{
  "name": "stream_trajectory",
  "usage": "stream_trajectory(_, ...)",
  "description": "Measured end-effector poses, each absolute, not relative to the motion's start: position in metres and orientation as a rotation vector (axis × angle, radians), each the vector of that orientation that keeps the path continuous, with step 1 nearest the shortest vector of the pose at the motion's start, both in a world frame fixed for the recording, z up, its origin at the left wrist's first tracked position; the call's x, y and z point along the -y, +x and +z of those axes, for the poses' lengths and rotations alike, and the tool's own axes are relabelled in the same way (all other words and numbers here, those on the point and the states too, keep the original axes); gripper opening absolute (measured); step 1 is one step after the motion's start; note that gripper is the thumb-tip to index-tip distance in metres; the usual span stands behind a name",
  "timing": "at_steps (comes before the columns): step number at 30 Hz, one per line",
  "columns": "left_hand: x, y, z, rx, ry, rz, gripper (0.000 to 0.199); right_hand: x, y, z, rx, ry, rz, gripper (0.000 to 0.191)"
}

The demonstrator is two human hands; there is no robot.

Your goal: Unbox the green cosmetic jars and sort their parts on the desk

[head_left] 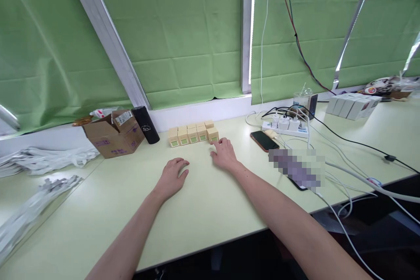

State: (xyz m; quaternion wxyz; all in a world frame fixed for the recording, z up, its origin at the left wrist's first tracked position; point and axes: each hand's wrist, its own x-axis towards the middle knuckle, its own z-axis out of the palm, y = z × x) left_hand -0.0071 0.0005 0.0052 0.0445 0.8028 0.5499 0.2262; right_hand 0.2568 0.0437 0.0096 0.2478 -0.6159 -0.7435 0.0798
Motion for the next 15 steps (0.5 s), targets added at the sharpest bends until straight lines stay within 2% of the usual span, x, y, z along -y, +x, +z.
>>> stream_trajectory(8,-0.001,-0.0074,0.0039,-1.68,2.444,0.725,0.032,-0.0453,0.2512,0.0105,2.113,-1.678,0.191,0.059)
stream_trajectory(15,-0.0016,-0.0081,0.004,-1.665,2.46,0.733,0.033,-0.042,0.2515,0.0136,2.097,-1.671,0.149,0.058)
